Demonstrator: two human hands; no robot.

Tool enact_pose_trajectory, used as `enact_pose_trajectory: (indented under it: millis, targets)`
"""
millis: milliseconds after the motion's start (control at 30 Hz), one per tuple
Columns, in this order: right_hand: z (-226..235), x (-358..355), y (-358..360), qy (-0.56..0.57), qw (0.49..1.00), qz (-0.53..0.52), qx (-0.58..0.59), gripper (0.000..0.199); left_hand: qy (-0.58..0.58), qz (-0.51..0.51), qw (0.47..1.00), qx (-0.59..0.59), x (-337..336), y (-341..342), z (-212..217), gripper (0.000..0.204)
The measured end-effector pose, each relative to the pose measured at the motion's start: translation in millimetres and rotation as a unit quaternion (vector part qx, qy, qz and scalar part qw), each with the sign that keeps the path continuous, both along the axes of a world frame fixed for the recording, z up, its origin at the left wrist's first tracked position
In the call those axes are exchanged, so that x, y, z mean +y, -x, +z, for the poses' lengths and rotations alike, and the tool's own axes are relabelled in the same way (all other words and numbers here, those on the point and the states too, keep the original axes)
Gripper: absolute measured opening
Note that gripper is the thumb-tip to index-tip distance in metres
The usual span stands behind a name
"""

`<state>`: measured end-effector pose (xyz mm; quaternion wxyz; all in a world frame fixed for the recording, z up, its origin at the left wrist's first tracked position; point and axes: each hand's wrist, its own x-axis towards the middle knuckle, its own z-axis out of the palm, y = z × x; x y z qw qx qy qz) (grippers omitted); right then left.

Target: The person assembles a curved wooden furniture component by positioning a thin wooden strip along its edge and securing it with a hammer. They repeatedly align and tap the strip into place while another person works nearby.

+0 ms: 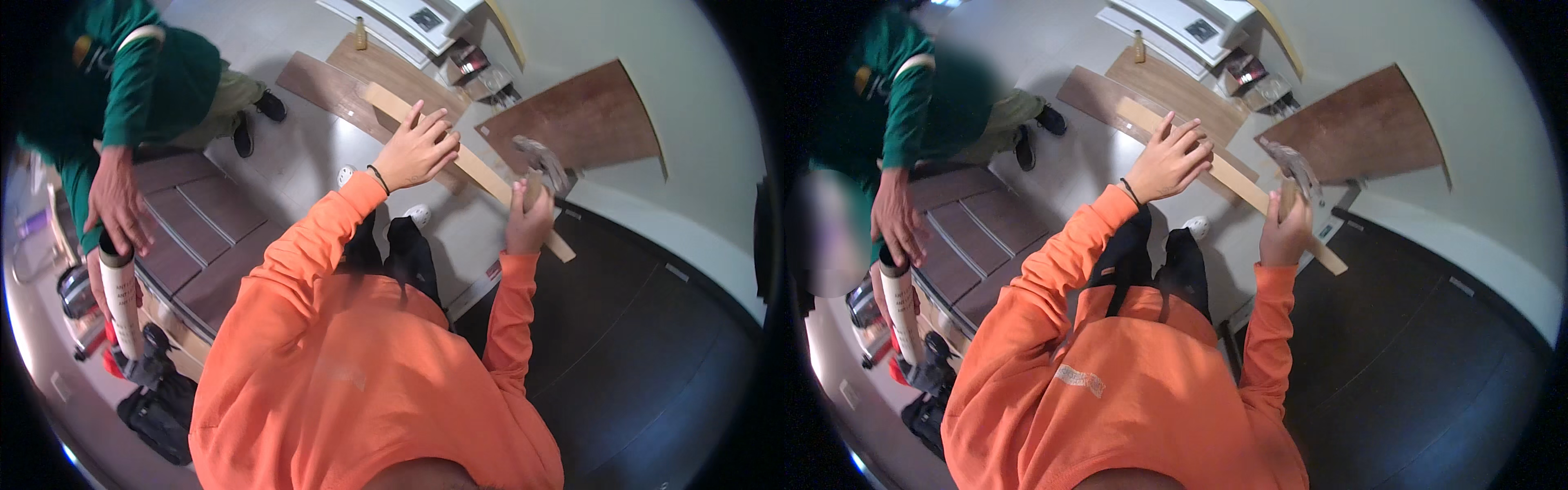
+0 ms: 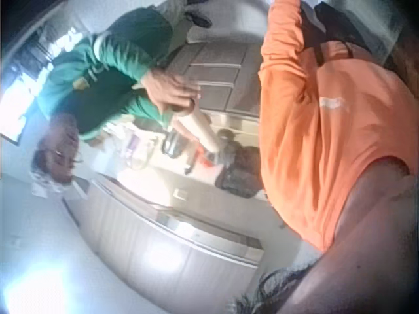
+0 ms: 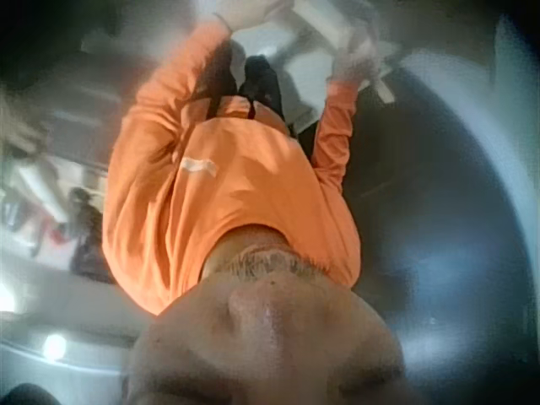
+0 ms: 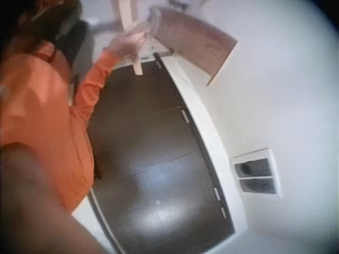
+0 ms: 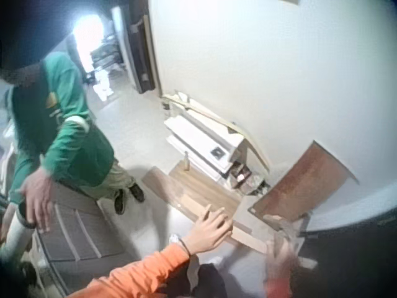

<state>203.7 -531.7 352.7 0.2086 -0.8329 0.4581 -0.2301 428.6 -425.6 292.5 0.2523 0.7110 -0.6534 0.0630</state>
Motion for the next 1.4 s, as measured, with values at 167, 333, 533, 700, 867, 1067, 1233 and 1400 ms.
enact_pose_trajectory:
  millis: [167, 333, 533, 700, 867, 1067, 1233, 1400]
  targets:
    - [-0.4, 57.7, 66.0, -0.170, 0.935, -0.244, -0.193, 0.025, 0.009, -0.082, 0.996, 0.018, -27.1, 61.7, -0.3, 0.043]
    - [-37.2, 91.6, 104.1, -0.244, 0.920, -0.225, -0.207, 0.029, -0.015, -0.099, 0.995, -0.004, -41.4, 73.1, -1.3, 0.032]
    - [-67.5, 109.6, 112.0, -0.248, 0.927, -0.203, -0.194, 0.027, -0.057, -0.081, 0.994, 0.045, -62.2, 78.6, 1.7, 0.028]
    - [-76.0, 87.1, 119.2, -0.295, 0.911, -0.189, -0.219, 0.020, -0.070, -0.063, 0.995, 0.033, -81.2, 83.0, 3.3, 0.026]
    - [-88.8, 91.6, 115.7, -0.290, 0.880, -0.235, -0.293, 0.027, -0.044, -0.071, 0.995, 0.053, -76.2, 86.8, -2.6, 0.022]
    - [-84.5, 79.4, 101.3, -0.370, 0.832, -0.307, -0.276, 0.045, -0.038, -0.070, 0.996, 0.042, -76.7, 77.1, -11.6, 0.025]
    - [-73.3, 66.9, 74.3, -0.310, 0.878, -0.241, -0.273, 0.045, -0.019, -0.060, 0.997, 0.054, -88.7, 57.9, -15.6, 0.028]
    - [-71.7, 66.8, 63.3, -0.371, 0.810, -0.324, -0.317, 0.040, -0.002, -0.045, 0.996, 0.076, -97.8, 47.2, -12.7, 0.024]
